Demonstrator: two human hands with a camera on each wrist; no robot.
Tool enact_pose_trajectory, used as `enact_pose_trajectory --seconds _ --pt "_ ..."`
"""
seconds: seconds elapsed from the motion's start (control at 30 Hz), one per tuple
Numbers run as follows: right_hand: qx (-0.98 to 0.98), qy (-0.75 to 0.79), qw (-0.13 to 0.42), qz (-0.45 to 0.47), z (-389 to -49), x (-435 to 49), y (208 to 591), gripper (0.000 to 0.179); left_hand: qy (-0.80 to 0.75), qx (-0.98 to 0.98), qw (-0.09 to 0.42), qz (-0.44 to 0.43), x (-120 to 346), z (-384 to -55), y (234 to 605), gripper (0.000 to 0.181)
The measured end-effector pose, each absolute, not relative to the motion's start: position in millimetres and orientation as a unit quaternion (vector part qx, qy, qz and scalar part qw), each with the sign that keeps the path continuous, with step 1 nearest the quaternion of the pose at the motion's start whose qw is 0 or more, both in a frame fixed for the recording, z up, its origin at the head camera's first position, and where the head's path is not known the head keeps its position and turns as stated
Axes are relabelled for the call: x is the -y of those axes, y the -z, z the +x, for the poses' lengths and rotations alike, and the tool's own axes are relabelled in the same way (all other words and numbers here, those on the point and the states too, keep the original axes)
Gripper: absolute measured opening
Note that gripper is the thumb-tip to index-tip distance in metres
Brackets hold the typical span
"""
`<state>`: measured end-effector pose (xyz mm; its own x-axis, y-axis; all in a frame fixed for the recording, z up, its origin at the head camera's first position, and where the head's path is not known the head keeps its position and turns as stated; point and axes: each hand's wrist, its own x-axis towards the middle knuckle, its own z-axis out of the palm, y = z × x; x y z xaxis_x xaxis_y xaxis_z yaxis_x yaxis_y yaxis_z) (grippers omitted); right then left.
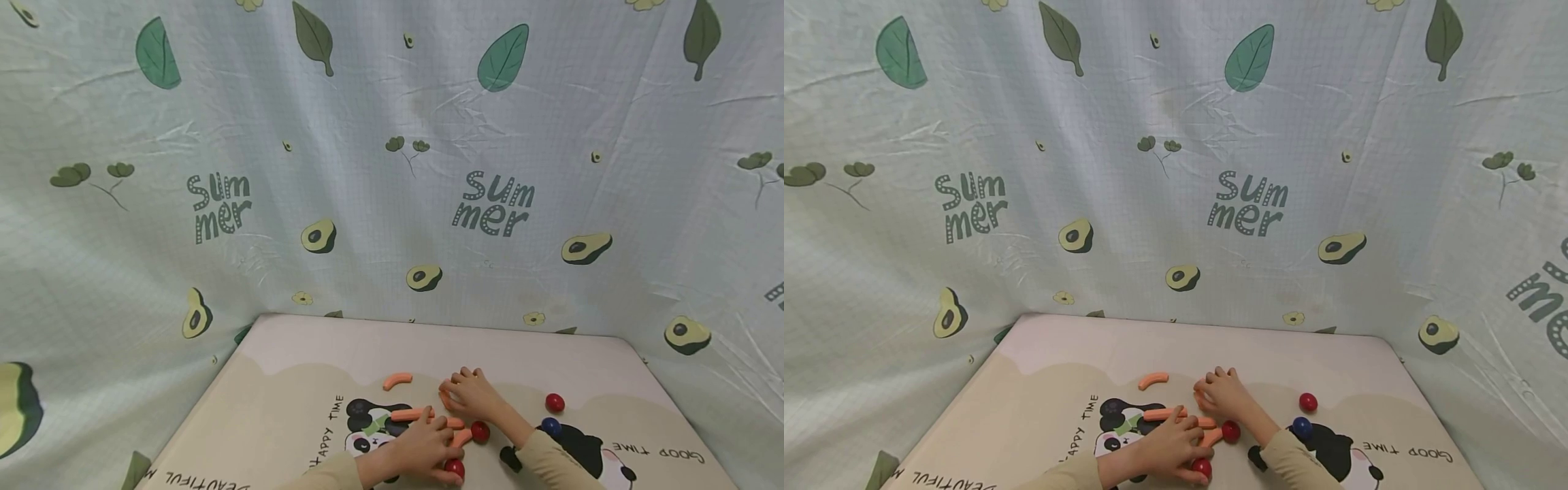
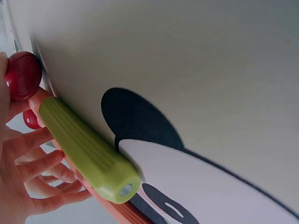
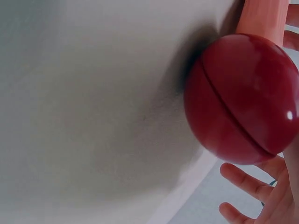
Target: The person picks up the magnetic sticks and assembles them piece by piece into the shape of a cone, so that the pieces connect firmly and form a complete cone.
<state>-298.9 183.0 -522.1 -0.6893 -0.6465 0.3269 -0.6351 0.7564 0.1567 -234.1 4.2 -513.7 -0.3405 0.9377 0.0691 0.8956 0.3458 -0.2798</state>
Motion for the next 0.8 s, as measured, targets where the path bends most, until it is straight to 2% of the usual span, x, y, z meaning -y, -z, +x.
enact_pose_trajectory --seconds 0.13,0.37,0.6,0.8 --pt "0.914 0.015 0.199 0.353 -300.2 -182.8 523.5 0.014 -0.093 0.815 0.099 -0.563 -4.4 -234.4 512.9 0.043" --pt "0.924 0.002 0.17 0.342 -301.1 -189.6 523.9 0.02 -0.088 0.819 0.083 -0.561 -5.7 -235.7 514.3 0.043" --pt "0.922 -0.018 0.191 0.337 -301.2 -195.7 525.2 0.012 -0.091 0.816 0.09 -0.564 -5.6 -234.1 513.2 0.041" --pt "0.93 -0.021 0.183 0.318 -301.3 -197.0 526.3 0.012 -0.088 0.815 0.098 -0.565 -5.0 -232.9 512.0 0.039"
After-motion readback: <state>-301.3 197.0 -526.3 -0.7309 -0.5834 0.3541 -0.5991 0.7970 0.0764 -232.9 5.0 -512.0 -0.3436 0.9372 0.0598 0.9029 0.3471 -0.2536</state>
